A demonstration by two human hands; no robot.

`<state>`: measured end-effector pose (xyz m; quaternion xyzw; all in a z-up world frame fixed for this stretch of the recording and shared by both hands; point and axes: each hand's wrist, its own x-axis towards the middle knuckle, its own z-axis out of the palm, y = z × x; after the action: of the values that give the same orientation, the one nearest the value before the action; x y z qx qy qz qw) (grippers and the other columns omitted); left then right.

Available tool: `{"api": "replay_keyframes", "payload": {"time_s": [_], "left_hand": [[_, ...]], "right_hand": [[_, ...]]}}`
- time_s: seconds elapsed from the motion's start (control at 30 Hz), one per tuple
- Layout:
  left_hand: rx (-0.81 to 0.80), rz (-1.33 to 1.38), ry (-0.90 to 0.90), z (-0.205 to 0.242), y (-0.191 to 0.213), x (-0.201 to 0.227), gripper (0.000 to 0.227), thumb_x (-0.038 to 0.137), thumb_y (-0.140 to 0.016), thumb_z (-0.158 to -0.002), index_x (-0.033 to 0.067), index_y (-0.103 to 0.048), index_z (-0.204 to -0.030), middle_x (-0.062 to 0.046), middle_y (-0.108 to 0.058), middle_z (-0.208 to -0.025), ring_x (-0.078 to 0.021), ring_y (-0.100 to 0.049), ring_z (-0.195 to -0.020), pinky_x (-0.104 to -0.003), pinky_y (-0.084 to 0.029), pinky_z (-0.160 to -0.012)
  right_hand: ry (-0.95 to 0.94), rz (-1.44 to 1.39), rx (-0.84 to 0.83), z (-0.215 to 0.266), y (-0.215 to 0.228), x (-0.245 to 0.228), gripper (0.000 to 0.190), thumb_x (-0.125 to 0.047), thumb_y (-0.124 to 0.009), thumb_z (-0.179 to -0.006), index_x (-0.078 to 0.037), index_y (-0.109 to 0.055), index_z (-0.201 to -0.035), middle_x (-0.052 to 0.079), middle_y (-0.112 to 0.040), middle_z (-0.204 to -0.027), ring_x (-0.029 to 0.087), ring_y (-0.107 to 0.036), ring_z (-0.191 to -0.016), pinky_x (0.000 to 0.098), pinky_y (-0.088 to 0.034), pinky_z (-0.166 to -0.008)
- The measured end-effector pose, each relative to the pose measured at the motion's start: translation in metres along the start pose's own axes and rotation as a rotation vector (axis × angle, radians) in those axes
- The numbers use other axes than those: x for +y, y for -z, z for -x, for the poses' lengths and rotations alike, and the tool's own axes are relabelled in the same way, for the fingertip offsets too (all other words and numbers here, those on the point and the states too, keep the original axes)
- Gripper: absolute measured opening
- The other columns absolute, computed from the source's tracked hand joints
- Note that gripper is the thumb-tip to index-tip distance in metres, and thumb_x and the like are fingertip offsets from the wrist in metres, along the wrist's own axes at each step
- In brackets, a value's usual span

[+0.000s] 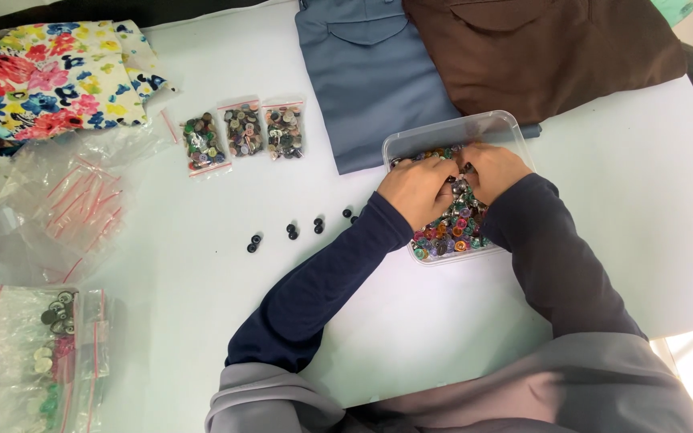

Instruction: Sorting and counting buttons from a large container into small plastic bags

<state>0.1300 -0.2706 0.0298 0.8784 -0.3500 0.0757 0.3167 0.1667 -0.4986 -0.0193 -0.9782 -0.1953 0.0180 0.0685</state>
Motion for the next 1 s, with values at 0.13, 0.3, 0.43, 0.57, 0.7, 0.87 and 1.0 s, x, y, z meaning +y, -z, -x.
{"api": "replay_keyframes", "payload": {"time_s": [0.13, 0.3, 0.43, 0.57, 0.7, 0.87, 1.0], "left_hand": [[0.041, 0.001, -0.031, 0.002, 0.01, 0.008, 0.025, 0.022, -0.058, -0.092, 0.0146, -0.064, -0.115, -0.005, -0.068, -0.089, -0.0308, -0.072, -0.083, -0.045, -0.055, -0.078], [0.367, 0.14, -0.147, 0.006, 0.036, 0.03, 0.019, 0.024, -0.069, -0.087, 0.0133, -0.059, -0.1, -0.003, -0.062, -0.081, -0.0249, -0.07, -0.073, -0.041, -0.055, -0.072], [0.506, 0.133, -0.15, 0.023, 0.063, 0.03, 0.015, 0.026, -0.069, -0.088, 0.018, -0.063, -0.1, 0.002, -0.06, -0.084, -0.02, -0.067, -0.074, -0.035, -0.054, -0.076], [0.645, 0.216, -0.083, 0.063, 0.114, 0.026, 0.02, 0.016, -0.072, -0.085, 0.0181, -0.071, -0.104, 0.005, -0.063, -0.088, -0.0149, -0.068, -0.075, -0.029, -0.056, -0.076], [0.705, 0.227, 0.045, 0.128, 0.169, 0.009, 0.028, -0.001, -0.072, -0.076, 0.0111, -0.07, -0.101, -0.001, -0.063, -0.079, -0.0206, -0.069, -0.068, -0.031, -0.056, -0.068], [0.627, 0.139, 0.233, 0.219, 0.197, -0.031, 0.023, 0.0, -0.072, -0.079, 0.0112, -0.067, -0.098, -0.002, -0.067, -0.077, -0.0207, -0.069, -0.066, -0.032, -0.054, -0.068], [0.461, 0.071, 0.424, 0.283, 0.197, -0.066, 0.015, 0.009, -0.075, -0.083, 0.0127, -0.068, -0.096, -0.004, -0.072, -0.076, -0.0196, -0.07, -0.067, -0.032, -0.051, -0.068]], "right_hand": [[-0.05, 0.063, -0.031, 0.004, 0.0, -0.004, 0.021, -0.021, -0.073, -0.086, -0.005, -0.071, -0.099, 0.016, -0.073, -0.093, 0.041, -0.072, -0.089, 0.0542, -0.061, -0.074], [-0.043, -0.191, 0.306, 0.012, 0.021, -0.02, 0.028, -0.021, -0.085, -0.069, -0.023, -0.072, -0.093, -0.001, -0.061, -0.062, 0.026, -0.068, -0.068, 0.0398, -0.058, -0.068], [-0.007, -0.41, 0.501, 0.022, 0.063, -0.049, 0.024, -0.013, -0.083, -0.08, -0.023, -0.074, -0.101, -0.006, -0.067, -0.077, 0.015, -0.07, -0.075, 0.0308, -0.057, -0.073], [0.13, -0.431, 0.689, 0.036, 0.102, -0.101, 0.026, -0.015, -0.089, -0.083, -0.018, -0.08, -0.107, 0.0, -0.07, -0.091, 0.02, -0.07, -0.088, 0.0302, -0.061, -0.078], [0.283, -0.607, 0.661, 0.051, 0.139, -0.193, 0.02, -0.005, -0.082, -0.084, -0.012, -0.079, -0.103, 0.009, -0.074, -0.112, 0.025, -0.073, -0.088, 0.0337, -0.062, -0.079], [0.456, -0.632, 0.567, 0.043, 0.115, -0.294, 0.015, -0.01, -0.078, -0.084, -0.015, -0.077, -0.098, 0.006, -0.074, -0.117, 0.026, -0.074, -0.093, 0.0363, -0.062, -0.079], [0.608, -0.596, 0.525, 0.013, 0.052, -0.35, 0.01, -0.007, -0.076, -0.086, -0.008, -0.076, -0.095, 0.008, -0.075, -0.111, 0.025, -0.076, -0.091, 0.0336, -0.063, -0.079]]}}
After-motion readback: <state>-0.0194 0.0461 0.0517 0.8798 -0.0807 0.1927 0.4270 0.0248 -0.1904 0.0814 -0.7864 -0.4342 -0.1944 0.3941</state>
